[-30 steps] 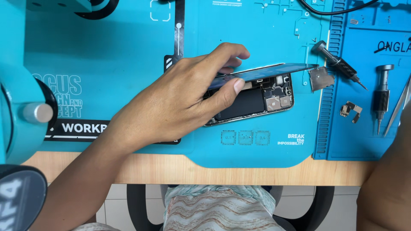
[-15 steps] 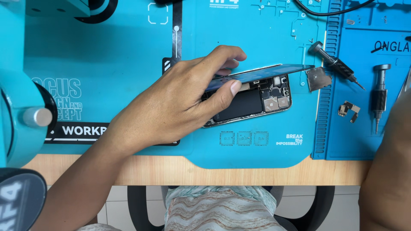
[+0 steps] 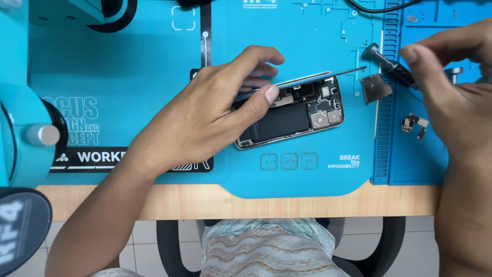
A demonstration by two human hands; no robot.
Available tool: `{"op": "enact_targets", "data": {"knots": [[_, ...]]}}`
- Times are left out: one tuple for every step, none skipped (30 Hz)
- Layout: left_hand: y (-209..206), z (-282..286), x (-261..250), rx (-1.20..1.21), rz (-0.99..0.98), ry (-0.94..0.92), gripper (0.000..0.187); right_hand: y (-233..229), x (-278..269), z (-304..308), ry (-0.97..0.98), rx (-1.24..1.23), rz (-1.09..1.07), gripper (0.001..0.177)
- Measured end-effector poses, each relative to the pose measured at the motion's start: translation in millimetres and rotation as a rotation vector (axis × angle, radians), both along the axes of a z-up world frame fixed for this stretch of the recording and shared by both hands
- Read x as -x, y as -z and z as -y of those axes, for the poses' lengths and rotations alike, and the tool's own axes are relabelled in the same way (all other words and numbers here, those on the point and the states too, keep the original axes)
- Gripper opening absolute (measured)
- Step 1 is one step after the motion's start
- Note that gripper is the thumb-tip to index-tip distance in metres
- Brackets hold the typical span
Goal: The person uses a screwdriver to remove screws from the internal frame of a disassembled smartphone. They then use their fingers to peel back a metal shielding plate covering the motherboard components.
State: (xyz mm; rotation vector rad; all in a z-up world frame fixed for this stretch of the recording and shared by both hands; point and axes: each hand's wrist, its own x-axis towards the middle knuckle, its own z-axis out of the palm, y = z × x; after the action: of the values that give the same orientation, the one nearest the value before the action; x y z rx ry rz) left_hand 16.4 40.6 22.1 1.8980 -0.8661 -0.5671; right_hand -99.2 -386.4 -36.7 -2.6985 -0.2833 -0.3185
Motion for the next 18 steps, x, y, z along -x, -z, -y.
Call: {"op": "enact_targets", "data": {"knots": [[0.9, -0.3, -0.2, 0.007, 0.013, -0.001, 0.046, -11.9, -13.8, -54.6, 0.002, -0.004, 0.004, 0.024], [0.1, -0.2, -0.9, 0.004, 0.014, 0.003, 0.046, -19.8, -20.9, -64.2, 0.006, -0.007, 0.006, 0.024], [-0.2, 0.4, -1.3, 0.007, 0.011, -0.004, 0.045, -28.0, -27.4, -73.2, -0.073, -0.007, -0.008, 0.019], [-0.5, 1.1, -1.8, 0.011, 0.009, -0.012, 0.044, -36.3, -34.1, -82.1, -0.153, -0.007, -0.022, 0.015], [-0.8, 1.3, -2.1, 0.011, 0.010, -0.007, 0.044, -34.4, -37.8, -83.6, -0.148, -0.007, -0.020, 0.015], [-1.1, 1.4, -2.4, 0.012, 0.009, -0.007, 0.045, -32.5, -41.4, -85.2, -0.201, 0.002, 0.010, 0.026], [-1.4, 1.0, -2.3, 0.012, 0.006, -0.009, 0.046, -30.3, -45.3, -87.3, -0.256, 0.009, 0.039, 0.041], [-0.8, 1.6, -2.4, 0.010, 0.006, -0.006, 0.046, -25.3, -45.7, -86.6, -0.253, 0.007, 0.039, 0.041], [-0.6, 1.4, -2.3, 0.014, 0.014, -0.003, 0.047, -19.9, -47.4, -86.6, -0.263, -0.007, 0.061, 0.038], [-0.5, 0.9, -2.4, 0.018, 0.022, 0.000, 0.048, -14.5, -49.1, -87.0, -0.272, -0.021, 0.082, 0.035], [-0.7, 1.0, -2.1, 0.014, 0.022, -0.002, 0.048, -15.3, -47.6, -81.1, -0.274, -0.025, 0.083, 0.035], [-0.8, 0.8, -1.9, 0.006, 0.023, -0.006, 0.047, -15.9, -46.2, -75.4, -0.287, -0.025, 0.099, 0.021], [-0.8, 0.7, -1.7, 0.000, 0.024, -0.011, 0.046, -17.0, -45.3, -69.4, -0.302, -0.023, 0.114, 0.010], [-0.6, 0.5, -1.8, -0.002, 0.025, -0.014, 0.046, -6.7, -38.1, -56.8, -0.305, -0.026, 0.116, 0.010], [-0.2, 0.3, -1.7, 0.000, 0.024, -0.011, 0.046, 3.1, -31.3, -43.9, -0.178, -0.109, 0.088, 0.021], [0.1, 0.2, -1.7, 0.002, 0.024, -0.007, 0.046, 12.8, -24.5, -30.8, -0.051, -0.193, 0.058, 0.037], [0.0, -0.1, -1.3, 0.002, 0.026, -0.010, 0.046, 12.0, -23.1, -33.2, -0.053, -0.193, 0.060, 0.037], [-0.2, 0.0, -1.0, -0.016, 0.031, -0.016, 0.046, 11.0, -21.7, -35.2, -0.067, -0.195, 0.068, 0.030]]}}
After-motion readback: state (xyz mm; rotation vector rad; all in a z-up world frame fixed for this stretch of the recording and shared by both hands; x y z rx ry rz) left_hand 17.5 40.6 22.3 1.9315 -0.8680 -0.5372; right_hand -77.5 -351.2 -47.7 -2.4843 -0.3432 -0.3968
